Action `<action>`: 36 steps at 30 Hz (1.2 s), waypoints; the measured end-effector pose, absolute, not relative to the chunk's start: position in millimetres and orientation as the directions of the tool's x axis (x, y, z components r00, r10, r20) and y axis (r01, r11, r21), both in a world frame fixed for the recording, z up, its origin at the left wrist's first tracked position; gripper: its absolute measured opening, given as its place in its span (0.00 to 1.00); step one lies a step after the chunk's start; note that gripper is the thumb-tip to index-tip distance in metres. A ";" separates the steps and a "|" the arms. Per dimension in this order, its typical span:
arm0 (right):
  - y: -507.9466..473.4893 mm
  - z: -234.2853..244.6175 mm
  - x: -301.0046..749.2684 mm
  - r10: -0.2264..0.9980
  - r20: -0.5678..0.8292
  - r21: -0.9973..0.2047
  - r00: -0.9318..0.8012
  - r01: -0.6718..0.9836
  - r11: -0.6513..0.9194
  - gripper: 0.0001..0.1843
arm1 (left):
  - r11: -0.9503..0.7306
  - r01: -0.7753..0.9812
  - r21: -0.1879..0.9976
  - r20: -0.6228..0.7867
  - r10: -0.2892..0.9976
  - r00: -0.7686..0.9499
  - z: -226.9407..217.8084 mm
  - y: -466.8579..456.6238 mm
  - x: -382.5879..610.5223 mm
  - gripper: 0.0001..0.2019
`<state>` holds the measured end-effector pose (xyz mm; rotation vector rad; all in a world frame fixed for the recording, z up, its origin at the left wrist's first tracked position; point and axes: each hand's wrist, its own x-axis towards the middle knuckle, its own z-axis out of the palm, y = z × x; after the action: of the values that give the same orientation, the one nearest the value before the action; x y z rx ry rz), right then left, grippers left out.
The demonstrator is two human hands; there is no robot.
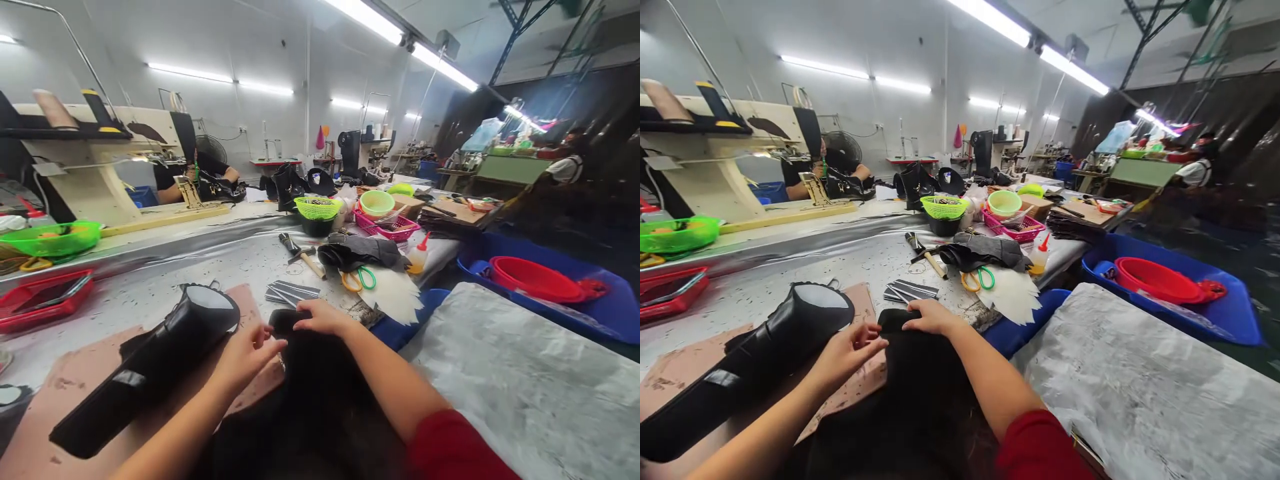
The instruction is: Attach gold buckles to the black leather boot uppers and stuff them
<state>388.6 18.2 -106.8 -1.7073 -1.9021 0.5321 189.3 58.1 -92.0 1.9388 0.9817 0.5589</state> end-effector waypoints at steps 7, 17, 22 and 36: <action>-40.7 -31.9 377.5 0.927 0.369 -0.496 -0.068 0.829 0.258 0.07 | -0.305 0.231 0.924 0.056 0.705 0.707 -24.9 50.7 204.3 0.12; -119.2 -30.3 420.3 0.916 0.385 -0.672 -0.112 0.647 0.361 0.17 | -0.265 0.268 0.926 0.058 0.802 0.594 52.0 72.1 166.0 0.09; -132.2 0.6 407.1 0.861 0.444 -0.740 -0.248 0.441 0.508 0.28 | -0.775 0.366 0.515 0.393 0.593 0.703 58.7 93.3 210.1 0.22; -122.8 75.2 401.1 0.725 0.688 -0.361 0.036 0.883 0.299 0.33 | -0.236 -0.050 0.971 0.166 0.505 0.847 55.0 23.4 223.5 0.16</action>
<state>401.1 -122.8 75.2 -1.4649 -1.7234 -0.2365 223.5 23.4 55.0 1.7420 0.3516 0.5366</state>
